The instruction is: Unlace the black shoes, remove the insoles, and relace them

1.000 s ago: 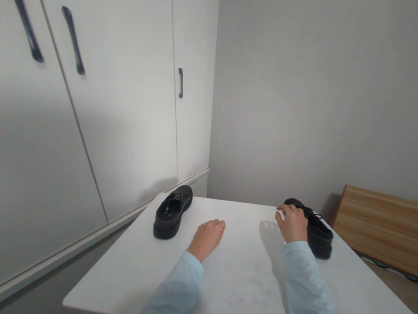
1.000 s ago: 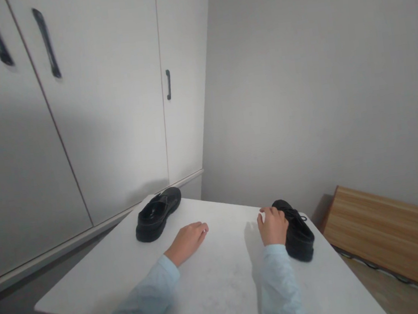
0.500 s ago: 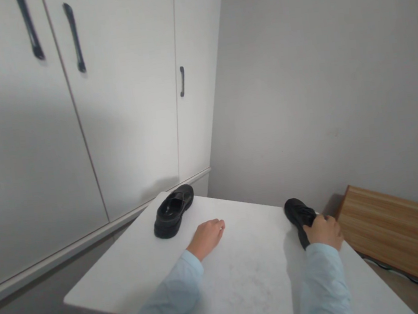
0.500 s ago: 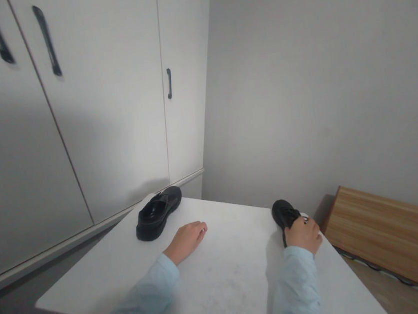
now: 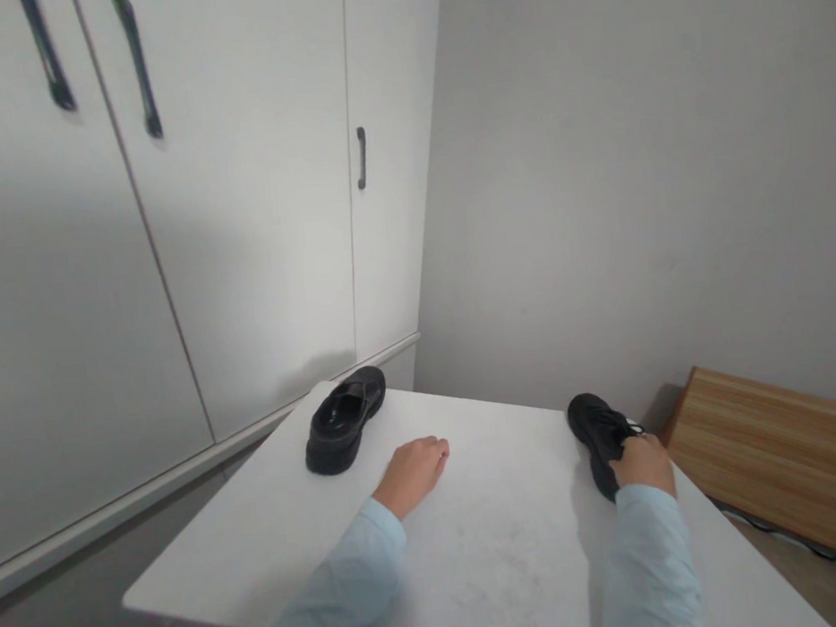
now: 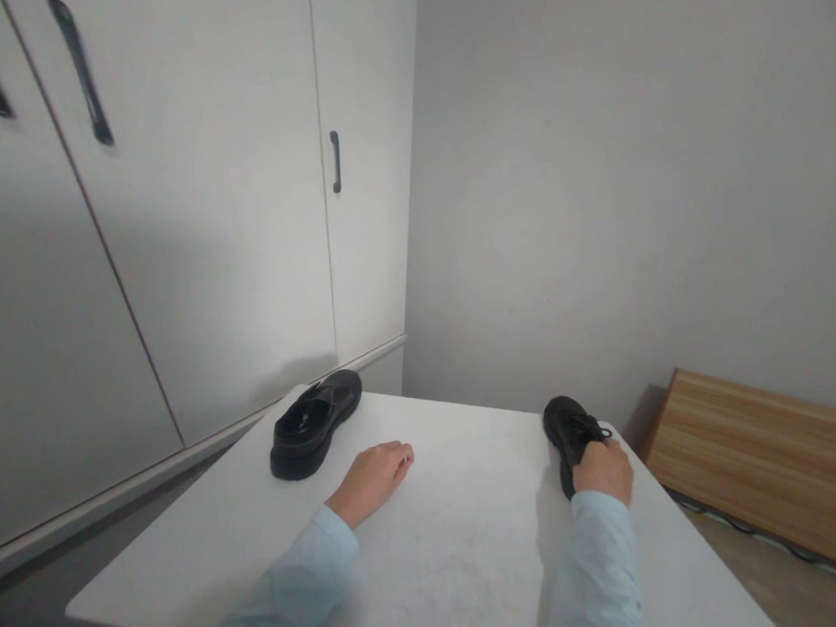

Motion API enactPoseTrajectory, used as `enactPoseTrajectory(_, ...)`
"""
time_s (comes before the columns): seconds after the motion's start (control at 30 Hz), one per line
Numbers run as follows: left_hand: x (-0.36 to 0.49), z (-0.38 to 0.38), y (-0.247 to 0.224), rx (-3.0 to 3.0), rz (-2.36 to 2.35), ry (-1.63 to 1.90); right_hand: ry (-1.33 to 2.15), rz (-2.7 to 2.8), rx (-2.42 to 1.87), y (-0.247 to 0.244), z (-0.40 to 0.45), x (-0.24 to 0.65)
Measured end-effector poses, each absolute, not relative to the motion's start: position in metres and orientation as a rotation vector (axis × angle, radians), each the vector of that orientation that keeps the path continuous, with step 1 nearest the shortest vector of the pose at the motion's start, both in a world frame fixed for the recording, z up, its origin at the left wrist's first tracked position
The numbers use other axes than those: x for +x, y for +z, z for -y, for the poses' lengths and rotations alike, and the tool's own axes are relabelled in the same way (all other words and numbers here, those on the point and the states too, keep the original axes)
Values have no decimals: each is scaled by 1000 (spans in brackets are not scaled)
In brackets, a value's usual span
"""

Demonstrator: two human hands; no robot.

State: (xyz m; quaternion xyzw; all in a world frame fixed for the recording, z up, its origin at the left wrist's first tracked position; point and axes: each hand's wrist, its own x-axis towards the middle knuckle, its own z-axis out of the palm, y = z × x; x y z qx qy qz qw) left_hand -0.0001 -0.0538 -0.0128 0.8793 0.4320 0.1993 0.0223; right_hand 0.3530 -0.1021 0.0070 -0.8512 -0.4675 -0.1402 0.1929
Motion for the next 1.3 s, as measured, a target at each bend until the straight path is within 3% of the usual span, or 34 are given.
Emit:
enactPoseTrajectory(0.1,0,53,-13,2720,-1341,626,-428,1377,-2435,14,99,333)
enactPoseTrajectory(0.47,0,54,-8,2680,-1356,673,-513,1543,-1969,34,98,276)
enactPoseTrajectory(0.9,1,55,-6,2683,-1351,757,-417,2082,-1573,27,111,170)
enactPoseTrajectory(1.3,5,61,2,2445,-1281,1003,-162,2387,-1324,29,123,159)
